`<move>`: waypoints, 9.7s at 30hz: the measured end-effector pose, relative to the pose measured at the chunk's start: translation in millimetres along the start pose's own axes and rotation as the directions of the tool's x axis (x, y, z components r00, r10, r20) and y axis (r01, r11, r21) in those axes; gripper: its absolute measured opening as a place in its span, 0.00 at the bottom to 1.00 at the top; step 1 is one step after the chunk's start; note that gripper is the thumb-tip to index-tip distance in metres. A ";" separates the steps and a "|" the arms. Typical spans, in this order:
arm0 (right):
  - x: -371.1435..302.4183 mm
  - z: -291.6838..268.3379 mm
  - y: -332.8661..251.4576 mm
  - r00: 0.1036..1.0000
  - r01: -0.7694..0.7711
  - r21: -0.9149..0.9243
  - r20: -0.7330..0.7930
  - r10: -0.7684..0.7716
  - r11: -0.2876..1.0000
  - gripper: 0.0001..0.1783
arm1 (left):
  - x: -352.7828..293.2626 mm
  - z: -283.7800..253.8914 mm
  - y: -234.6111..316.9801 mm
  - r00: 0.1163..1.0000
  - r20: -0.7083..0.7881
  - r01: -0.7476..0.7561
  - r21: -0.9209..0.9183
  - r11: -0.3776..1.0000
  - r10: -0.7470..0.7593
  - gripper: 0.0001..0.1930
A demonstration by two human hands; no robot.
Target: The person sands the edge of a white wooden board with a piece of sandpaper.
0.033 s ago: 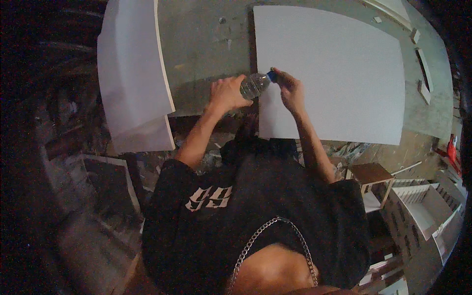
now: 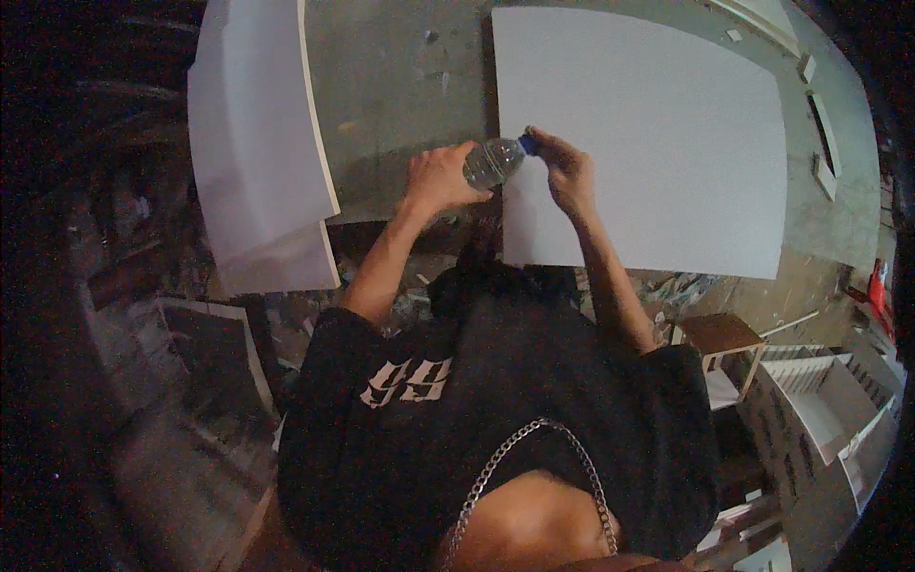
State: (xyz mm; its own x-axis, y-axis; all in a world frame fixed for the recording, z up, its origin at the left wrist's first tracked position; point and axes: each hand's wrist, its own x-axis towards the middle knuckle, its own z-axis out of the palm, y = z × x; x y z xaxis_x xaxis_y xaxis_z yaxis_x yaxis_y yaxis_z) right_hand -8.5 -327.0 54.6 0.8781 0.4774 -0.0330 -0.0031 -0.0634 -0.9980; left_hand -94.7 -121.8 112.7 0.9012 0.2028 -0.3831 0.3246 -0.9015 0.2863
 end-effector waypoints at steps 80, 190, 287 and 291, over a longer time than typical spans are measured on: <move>-115.9 52.9 19.3 0.969 0.123 -0.787 -0.036 -0.244 0.605 0.25 | 254.4 79.3 2.7 0.574 -0.818 -0.440 -0.265 0.858 0.042 0.34; -109.3 75.2 23.2 0.973 0.101 -0.797 -0.046 -0.226 0.595 0.13 | 242.5 67.1 6.8 0.608 -0.783 -0.364 -0.128 0.923 0.132 0.36; -79.0 72.8 29.1 0.975 0.125 -0.827 0.000 -0.222 0.547 0.13 | 249.2 74.1 8.2 0.560 -0.816 -0.426 -0.134 0.895 0.145 0.32; -111.2 78.9 27.7 0.975 0.124 -0.815 -0.006 -0.222 0.566 0.15 | 244.5 73.5 3.1 0.582 -0.803 -0.414 -0.157 0.897 0.128 0.32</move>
State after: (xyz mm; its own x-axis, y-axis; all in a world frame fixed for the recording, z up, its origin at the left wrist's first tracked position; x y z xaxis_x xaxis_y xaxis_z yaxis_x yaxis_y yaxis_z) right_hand -144.0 -312.7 26.3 0.8597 0.4741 0.1901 0.4971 -0.6906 -0.5253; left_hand 105.5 -103.1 -44.6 0.7970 0.3093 0.5188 -0.0370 -0.8323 0.5531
